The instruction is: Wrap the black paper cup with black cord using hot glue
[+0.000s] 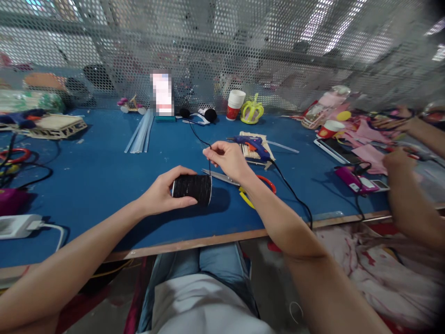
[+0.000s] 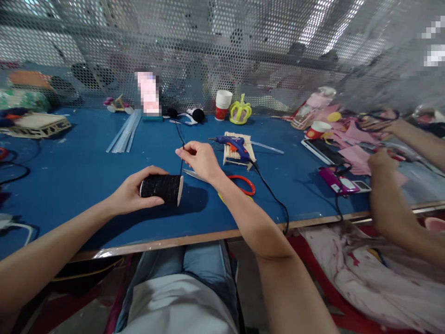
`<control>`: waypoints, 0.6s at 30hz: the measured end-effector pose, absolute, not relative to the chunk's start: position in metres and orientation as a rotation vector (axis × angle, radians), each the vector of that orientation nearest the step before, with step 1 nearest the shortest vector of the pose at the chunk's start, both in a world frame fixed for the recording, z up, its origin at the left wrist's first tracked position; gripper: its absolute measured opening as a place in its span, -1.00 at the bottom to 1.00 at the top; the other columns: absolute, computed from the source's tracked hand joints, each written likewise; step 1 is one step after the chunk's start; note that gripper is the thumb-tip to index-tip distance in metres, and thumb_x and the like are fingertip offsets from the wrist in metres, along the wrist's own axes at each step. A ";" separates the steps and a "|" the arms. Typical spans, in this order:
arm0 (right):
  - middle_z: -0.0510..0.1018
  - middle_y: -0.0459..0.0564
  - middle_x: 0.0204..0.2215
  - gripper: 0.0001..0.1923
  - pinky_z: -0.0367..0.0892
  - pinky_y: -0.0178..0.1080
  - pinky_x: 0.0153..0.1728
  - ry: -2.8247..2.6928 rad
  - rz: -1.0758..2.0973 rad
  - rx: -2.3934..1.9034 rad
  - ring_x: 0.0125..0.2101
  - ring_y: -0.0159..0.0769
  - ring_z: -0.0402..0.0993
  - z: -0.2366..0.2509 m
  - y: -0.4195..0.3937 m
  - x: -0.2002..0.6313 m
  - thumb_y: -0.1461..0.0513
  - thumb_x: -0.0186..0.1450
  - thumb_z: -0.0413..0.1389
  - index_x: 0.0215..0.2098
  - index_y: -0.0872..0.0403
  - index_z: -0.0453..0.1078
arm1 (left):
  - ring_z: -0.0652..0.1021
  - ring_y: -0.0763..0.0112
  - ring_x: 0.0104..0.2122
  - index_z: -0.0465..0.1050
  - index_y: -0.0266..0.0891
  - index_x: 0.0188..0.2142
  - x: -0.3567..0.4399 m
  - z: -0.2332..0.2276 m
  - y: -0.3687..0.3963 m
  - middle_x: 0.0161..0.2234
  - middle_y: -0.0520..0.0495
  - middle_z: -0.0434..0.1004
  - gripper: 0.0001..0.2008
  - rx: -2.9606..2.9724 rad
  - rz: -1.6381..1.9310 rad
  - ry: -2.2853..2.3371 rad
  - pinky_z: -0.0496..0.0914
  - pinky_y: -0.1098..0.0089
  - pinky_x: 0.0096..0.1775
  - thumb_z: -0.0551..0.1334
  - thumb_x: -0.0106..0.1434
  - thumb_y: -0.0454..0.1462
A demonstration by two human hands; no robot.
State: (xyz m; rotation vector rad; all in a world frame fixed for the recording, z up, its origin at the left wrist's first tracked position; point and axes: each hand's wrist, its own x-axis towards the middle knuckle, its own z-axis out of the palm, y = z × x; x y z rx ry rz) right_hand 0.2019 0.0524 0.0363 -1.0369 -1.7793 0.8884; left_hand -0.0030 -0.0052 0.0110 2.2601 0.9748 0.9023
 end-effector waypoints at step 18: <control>0.33 -0.18 -0.71 -0.67 0.12 -0.36 -0.60 -1.811 1.111 -1.116 -0.67 -0.49 0.20 0.029 0.050 0.196 0.01 0.06 0.19 -0.56 0.10 0.31 | 0.44 0.26 -0.14 0.25 -0.21 -0.05 -0.003 0.011 -0.005 -0.14 -0.14 0.40 -0.48 2.339 1.096 0.891 0.34 0.29 -0.11 0.34 0.03 -0.14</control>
